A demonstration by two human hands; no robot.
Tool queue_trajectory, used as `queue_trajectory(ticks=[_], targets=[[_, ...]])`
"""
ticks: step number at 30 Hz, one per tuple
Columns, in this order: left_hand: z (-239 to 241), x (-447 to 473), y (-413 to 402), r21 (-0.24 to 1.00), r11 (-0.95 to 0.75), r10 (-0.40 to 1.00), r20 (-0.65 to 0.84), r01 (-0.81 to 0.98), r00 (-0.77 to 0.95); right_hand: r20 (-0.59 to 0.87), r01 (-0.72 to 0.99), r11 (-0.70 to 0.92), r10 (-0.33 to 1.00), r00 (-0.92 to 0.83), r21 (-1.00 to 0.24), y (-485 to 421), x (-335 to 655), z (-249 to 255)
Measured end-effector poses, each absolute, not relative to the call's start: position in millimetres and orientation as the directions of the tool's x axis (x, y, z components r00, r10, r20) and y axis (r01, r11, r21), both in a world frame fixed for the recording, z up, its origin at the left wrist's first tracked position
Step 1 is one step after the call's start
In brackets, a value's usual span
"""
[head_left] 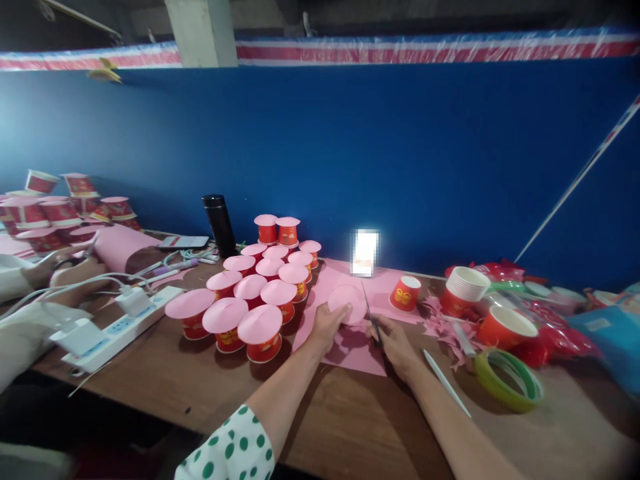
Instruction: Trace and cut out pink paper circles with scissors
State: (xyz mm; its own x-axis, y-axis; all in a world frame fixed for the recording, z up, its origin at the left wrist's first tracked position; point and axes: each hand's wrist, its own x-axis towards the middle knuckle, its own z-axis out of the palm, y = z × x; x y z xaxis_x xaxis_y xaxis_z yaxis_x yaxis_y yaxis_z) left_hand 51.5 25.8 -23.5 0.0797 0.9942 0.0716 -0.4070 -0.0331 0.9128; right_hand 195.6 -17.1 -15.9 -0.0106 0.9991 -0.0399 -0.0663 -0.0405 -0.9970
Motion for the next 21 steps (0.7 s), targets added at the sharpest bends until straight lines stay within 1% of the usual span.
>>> queue_trajectory(ticks=[14, 21], targets=[[-27.6, 52.4, 28.4, 0.903, -0.079, 0.990, 0.119, -0.422, 0.071, -0.056, -0.060, -0.056, 0.998, 0.001, -0.997, -17.6, 195.6, -15.6], [-30.6, 51.0, 30.3, 0.912, -0.057, 0.994, 0.091, -0.406, 0.064, -0.040, -0.055, -0.041, 0.999, -0.021, -0.998, -15.8, 197.0, -20.1]])
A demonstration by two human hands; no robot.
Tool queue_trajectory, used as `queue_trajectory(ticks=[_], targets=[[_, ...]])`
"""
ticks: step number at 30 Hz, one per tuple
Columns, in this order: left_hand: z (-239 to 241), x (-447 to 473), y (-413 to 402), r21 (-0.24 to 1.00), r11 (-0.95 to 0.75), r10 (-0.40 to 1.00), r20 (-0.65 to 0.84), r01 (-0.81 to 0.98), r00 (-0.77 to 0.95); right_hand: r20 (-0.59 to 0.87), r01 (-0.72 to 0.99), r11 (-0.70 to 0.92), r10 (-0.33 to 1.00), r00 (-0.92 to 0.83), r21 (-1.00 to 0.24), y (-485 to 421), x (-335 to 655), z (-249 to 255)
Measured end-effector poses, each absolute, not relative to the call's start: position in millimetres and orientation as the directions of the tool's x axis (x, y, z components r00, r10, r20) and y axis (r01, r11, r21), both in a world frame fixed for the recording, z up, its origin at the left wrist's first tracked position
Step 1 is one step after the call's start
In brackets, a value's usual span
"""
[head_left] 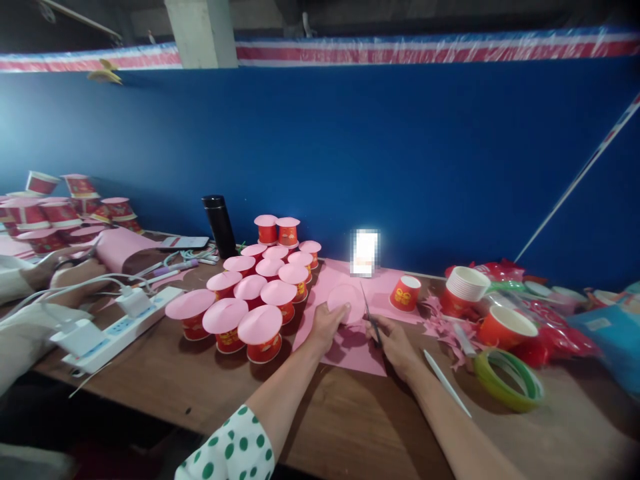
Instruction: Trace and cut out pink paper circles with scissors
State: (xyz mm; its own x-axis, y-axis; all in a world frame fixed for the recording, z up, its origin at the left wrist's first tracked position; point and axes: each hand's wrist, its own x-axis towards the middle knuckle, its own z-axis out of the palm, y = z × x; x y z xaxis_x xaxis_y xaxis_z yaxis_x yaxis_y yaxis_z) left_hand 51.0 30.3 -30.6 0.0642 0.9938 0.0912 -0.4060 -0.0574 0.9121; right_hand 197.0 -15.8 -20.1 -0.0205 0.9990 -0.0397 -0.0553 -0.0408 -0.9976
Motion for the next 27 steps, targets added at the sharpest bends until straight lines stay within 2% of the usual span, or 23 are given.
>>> queue_trajectory(ticks=[7, 27], targets=[[-30.3, 49.5, 30.3, 0.918, -0.079, 0.989, 0.120, -0.388, 0.081, -0.038, -0.020, -0.038, 0.999, -0.007, -0.999, -17.4, 196.4, -15.2], [-27.8, 50.0, 29.8, 0.910, -0.044, 0.995, 0.077, -0.412, 0.063, -0.061, -0.033, -0.061, 0.998, -0.001, -0.998, -19.7, 194.9, -10.6]])
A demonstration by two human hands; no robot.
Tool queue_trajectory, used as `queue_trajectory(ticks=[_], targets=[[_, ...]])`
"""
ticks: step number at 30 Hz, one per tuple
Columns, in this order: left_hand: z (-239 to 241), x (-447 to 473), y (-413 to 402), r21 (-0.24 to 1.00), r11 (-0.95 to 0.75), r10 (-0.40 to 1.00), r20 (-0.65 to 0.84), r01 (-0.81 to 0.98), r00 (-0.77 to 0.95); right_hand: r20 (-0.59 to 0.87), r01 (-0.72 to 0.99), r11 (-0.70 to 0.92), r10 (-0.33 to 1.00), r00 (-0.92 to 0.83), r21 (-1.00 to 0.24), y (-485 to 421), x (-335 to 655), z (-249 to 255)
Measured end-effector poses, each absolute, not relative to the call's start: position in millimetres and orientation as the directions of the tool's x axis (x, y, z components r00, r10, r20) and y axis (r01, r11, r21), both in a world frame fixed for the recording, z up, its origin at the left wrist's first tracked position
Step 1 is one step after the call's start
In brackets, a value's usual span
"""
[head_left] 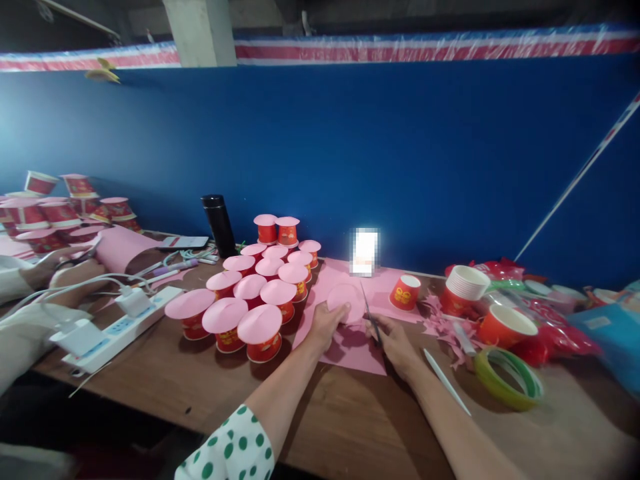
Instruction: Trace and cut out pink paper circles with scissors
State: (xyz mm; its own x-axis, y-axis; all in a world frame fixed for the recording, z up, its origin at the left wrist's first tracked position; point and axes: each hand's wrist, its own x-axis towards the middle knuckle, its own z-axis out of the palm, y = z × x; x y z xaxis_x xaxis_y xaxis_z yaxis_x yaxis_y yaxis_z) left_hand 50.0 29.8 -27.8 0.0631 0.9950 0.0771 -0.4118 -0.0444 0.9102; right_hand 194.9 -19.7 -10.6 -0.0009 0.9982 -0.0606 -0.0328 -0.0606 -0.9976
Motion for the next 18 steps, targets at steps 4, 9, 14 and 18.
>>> queue_trajectory(ticks=[4, 9, 14, 18], targets=[[-26.4, 50.0, 29.7, 0.907, -0.033, 0.995, 0.068, -0.419, 0.068, -0.051, -0.030, -0.051, 0.999, 0.009, -0.998, -19.8, 195.2, -10.3], [-25.1, 49.5, 30.1, 0.908, -0.030, 0.996, 0.060, -0.417, 0.059, -0.055, -0.047, -0.055, 0.999, -0.001, -0.997, -19.2, 196.1, -13.1], [-23.9, 48.8, 29.6, 0.907, -0.028, 0.997, 0.056, -0.420, 0.055, -0.053, -0.048, -0.054, 0.998, -0.013, -0.997, -18.9, 196.4, -15.3], [-23.1, 48.8, 29.0, 0.909, -0.037, 0.996, 0.067, -0.416, 0.057, -0.052, -0.050, -0.053, 0.999, -0.005, -0.997, -18.8, 196.4, -15.6]])
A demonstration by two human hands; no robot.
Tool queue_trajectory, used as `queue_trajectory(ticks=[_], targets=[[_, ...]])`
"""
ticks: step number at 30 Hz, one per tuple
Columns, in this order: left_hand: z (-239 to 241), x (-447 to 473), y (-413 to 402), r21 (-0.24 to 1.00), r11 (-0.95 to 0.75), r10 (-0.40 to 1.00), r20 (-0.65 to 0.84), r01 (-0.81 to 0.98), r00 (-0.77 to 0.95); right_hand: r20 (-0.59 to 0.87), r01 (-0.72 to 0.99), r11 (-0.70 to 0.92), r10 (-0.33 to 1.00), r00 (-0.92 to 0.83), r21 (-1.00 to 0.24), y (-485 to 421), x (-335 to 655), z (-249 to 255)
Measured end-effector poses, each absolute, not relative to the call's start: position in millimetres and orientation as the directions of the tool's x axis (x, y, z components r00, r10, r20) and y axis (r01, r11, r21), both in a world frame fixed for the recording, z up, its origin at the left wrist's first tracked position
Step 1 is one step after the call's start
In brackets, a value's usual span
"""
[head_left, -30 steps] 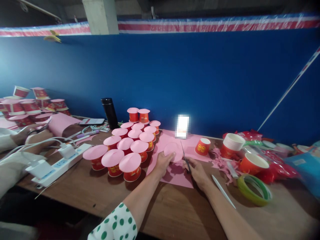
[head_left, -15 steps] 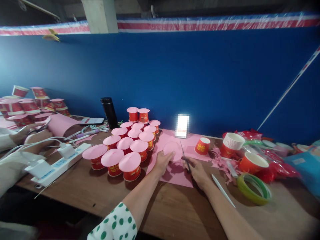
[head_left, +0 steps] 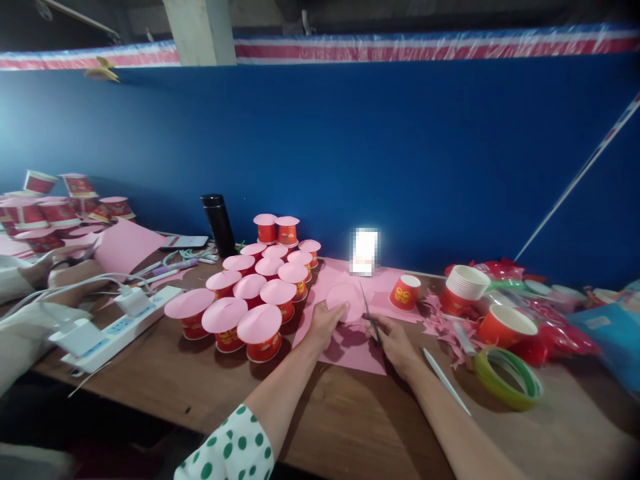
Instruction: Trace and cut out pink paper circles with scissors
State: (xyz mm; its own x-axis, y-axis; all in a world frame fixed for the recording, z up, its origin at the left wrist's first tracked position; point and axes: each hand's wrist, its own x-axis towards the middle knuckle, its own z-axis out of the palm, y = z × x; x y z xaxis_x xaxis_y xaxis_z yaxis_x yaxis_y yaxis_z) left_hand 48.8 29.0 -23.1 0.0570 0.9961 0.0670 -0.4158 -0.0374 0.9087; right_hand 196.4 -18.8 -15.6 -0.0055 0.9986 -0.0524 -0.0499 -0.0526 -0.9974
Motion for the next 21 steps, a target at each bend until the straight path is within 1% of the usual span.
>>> queue_trajectory(ticks=[16, 21], targets=[[-22.5, 46.9, 29.6, 0.908, -0.051, 0.994, 0.087, -0.417, 0.068, -0.076, -0.051, -0.077, 0.997, -0.020, -0.996, -18.4, 196.6, -15.1], [-22.3, 47.2, 29.6, 0.908, -0.052, 0.995, 0.084, -0.415, 0.058, -0.049, -0.051, -0.050, 0.999, -0.020, -0.997, -18.0, 196.9, -17.2]])
